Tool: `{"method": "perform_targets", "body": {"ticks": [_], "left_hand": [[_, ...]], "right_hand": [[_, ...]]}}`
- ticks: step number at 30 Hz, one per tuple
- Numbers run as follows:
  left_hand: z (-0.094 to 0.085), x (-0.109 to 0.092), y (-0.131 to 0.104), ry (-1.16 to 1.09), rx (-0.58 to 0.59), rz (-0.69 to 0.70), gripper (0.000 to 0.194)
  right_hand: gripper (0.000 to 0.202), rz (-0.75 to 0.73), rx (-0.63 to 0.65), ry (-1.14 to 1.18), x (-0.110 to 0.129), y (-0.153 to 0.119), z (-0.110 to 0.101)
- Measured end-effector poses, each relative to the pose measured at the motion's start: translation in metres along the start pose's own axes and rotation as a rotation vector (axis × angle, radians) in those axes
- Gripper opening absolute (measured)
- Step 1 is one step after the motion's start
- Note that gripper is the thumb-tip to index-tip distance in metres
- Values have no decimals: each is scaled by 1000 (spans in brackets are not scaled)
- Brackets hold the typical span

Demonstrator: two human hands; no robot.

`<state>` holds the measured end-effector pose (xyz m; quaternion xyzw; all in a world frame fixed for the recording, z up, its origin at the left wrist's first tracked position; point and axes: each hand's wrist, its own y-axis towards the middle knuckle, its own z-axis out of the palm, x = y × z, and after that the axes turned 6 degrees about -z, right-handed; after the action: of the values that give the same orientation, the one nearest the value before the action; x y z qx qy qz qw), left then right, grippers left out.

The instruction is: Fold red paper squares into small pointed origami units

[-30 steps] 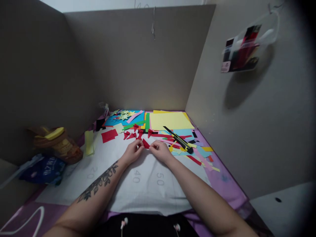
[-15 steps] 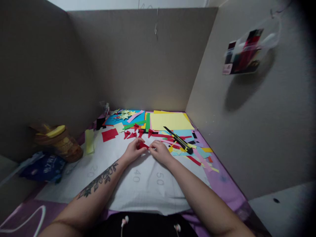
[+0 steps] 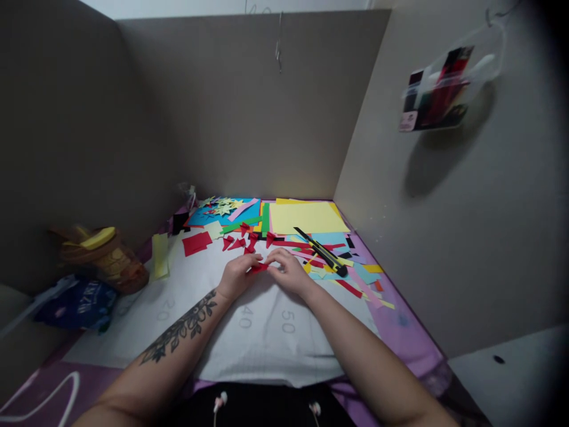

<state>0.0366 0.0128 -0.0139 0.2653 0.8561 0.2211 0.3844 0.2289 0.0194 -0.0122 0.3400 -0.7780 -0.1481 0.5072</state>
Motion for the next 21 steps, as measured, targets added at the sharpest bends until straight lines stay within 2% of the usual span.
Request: {"method": "perform_targets", "body": {"ticks": [3, 5, 9, 12, 15, 21], "left_hand": [[0, -1, 0, 9, 4, -4, 4], [1, -2, 0, -6, 22, -60, 4], [2, -6, 3, -105, 62, -279, 7], [4, -8, 7, -303, 75, -437, 12], [6, -10, 10, -482, 70, -543, 20], [5, -15, 10, -581, 87, -613, 20]], "right_hand": [[13, -9, 26, 12, 3, -1, 0], [12, -8, 19, 15, 4, -1, -1], [10, -11, -44, 9, 5, -1, -3], [8, 11, -79, 8, 2, 0, -2], [6, 106, -106, 58, -1, 1, 1], [11, 322, -110, 249, -4, 2, 5]]}}
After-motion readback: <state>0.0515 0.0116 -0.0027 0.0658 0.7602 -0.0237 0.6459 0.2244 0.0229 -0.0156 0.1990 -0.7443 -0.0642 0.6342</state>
